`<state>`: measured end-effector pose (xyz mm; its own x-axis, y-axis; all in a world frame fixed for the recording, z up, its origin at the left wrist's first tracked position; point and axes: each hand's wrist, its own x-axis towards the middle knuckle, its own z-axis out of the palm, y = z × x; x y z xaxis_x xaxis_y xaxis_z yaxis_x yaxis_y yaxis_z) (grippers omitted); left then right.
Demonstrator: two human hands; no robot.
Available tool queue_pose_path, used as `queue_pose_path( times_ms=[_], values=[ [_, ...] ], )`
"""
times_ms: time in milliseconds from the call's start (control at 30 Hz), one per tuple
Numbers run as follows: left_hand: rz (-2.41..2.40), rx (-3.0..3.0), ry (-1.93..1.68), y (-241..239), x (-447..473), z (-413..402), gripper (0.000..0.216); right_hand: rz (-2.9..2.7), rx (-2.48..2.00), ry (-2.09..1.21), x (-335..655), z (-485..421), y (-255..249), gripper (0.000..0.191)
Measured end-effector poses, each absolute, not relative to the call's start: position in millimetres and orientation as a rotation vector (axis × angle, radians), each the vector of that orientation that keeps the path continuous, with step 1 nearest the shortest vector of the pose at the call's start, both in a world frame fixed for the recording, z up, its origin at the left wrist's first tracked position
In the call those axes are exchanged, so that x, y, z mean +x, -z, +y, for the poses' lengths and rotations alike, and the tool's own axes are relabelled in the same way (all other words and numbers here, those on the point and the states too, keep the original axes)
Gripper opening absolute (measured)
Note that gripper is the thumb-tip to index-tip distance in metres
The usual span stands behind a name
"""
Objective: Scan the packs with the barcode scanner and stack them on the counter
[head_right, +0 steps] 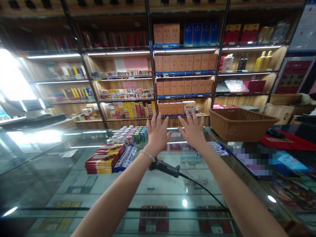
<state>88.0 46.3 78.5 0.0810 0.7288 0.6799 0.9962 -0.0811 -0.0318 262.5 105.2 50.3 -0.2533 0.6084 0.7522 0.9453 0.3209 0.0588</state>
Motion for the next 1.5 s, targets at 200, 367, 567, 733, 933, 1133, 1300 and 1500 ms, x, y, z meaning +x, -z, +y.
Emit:
queue_pose_path(
  times_ms=[200, 367, 567, 733, 933, 1133, 1300, 1500],
  values=[
    [-1.731, -1.796, 0.684, -81, 51, 32, 0.069, -2.002, -1.359, 0.606, 226, 95, -49, 0.057],
    [-1.755, -1.751, 0.69, -74, 18, 22, 0.065, -1.986, -1.345, 0.59, 205, 88, -47, 0.057],
    [-1.762, -1.684, 0.678, -56, -26, 9, 0.056, -1.979, -1.306, 0.522, 177, 76, -39, 0.053],
    [-1.771, -1.643, 0.678, -37, -58, 5, 0.052, -1.961, -1.275, 0.516, 161, 71, -26, 0.052],
    [-1.764, -1.635, 0.751, -23, -77, 4, 0.046, -1.941, -1.275, 0.555, 159, 65, -13, 0.049],
    [-1.808, -1.629, 0.73, -19, -84, -4, 0.037, -1.947, -1.277, 0.555, 161, 59, -1, 0.046],
    [-1.942, -1.623, 0.676, -20, -93, -10, 0.032, -1.947, -1.267, 0.553, 160, 57, 4, 0.045],
    [-2.006, -1.651, 0.636, -19, -100, -10, 0.031, -1.948, -1.261, 0.558, 159, 55, 8, 0.044]
  ],
)
